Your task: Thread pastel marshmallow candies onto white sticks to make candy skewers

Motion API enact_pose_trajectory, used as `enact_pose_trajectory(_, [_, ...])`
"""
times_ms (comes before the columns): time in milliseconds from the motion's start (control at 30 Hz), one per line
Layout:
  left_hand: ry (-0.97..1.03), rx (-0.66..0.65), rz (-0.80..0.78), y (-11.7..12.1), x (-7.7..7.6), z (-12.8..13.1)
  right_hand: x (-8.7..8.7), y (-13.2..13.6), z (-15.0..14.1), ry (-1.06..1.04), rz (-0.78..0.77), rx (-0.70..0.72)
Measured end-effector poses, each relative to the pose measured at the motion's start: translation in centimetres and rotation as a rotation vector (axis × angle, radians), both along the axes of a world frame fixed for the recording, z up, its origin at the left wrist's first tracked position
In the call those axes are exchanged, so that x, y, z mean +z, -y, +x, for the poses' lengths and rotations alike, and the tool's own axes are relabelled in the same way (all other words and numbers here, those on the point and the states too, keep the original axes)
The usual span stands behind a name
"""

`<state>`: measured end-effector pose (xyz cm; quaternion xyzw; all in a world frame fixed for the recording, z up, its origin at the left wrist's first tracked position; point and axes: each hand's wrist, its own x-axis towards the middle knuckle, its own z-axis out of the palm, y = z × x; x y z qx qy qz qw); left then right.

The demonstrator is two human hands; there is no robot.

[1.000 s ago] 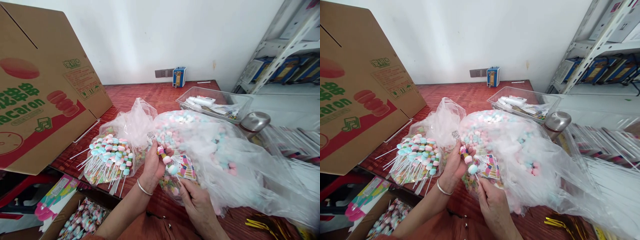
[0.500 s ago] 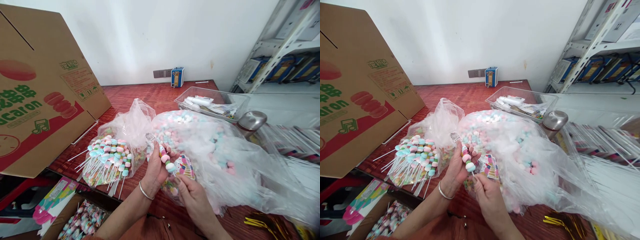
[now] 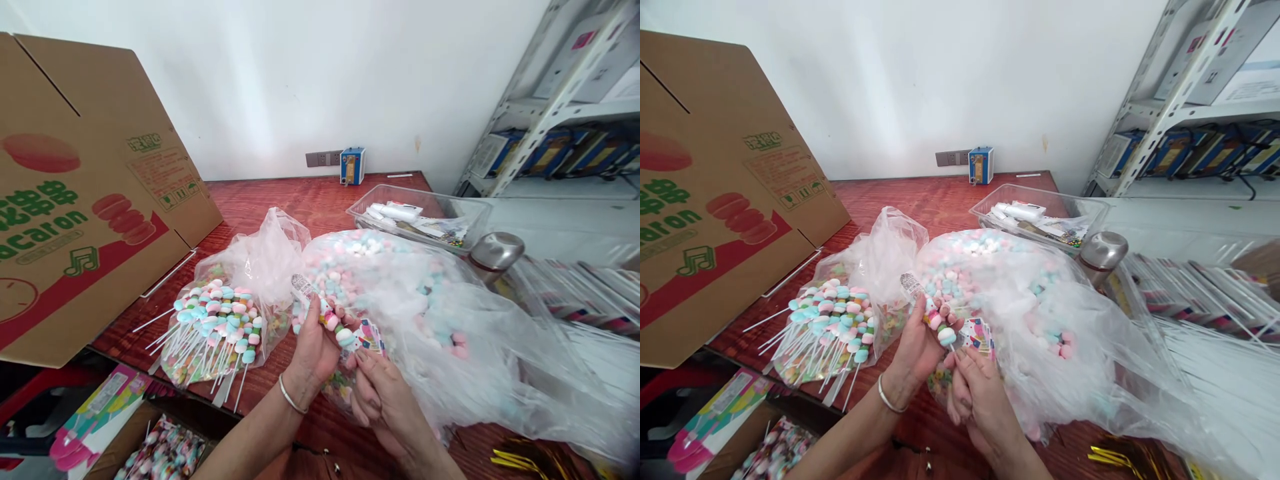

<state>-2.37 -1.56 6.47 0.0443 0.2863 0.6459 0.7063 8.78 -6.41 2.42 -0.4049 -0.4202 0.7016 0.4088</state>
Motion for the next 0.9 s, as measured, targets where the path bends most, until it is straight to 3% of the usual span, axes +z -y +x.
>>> enact_pose_trajectory(67, [-0.025, -0.019, 0.012, 0.2, -0.2, 0.4, 0.1, -0.1, 0.0, 0.071, 0.076, -0.009])
enact_pose_trajectory(167, [-0.055, -0.047, 0.032, 0.4, -0.4, 0.7, -0.1, -0.3, 0.6, 0.463, 0.505, -0.203])
enact_pose_trajectory(233, [-0.077, -0.020, 0.026, 0.2, -0.4, 0.5, -0.4, -0.4, 1.1, 0.628, 0.697, -0.265])
enact_pose_trajectory(333, [-0.109, 0.094, 0.059, -0.5, -0.1, -0.4, -0.7, -0.4, 1.5, 0.641, 0.742, -0.227])
enact_pose_trajectory(433, [-0.067, 0.094, 0.121, -1.1, 0.2, -1.1, -0.6, -0.4, 1.4, 0.686, 0.825, -0.273])
enact_pose_trajectory(567, [-0.006, 0.097, 0.028, -1.4, 0.7, -1.0, -0.5, -0.6, 1.5, 0.960, 1.280, -0.426])
enact_pose_trajectory(667, [0.015, 0.083, -0.072, -1.5, 1.1, -0.6, -0.4, -0.7, 1.8, 1.086, 1.485, -0.384])
enact_pose_trajectory(733, [0.022, 0.070, -0.095, -1.4, 1.3, -0.4, -0.4, -0.7, 2.0, 1.054, 1.454, -0.372])
enact_pose_trajectory(767, [0.022, 0.065, -0.084, -1.3, 1.3, -0.4, -0.4, -0.7, 2.0, 0.995, 1.363, -0.370])
enact_pose_trajectory(833, [0.016, 0.049, -0.035, -1.2, 1.1, -0.3, -0.4, -0.6, 1.8, 0.779, 1.002, -0.319])
enact_pose_trajectory(900, [0.010, 0.027, 0.009, -1.1, 0.7, -0.2, -0.2, -0.4, 1.5, 0.445, 0.515, -0.215])
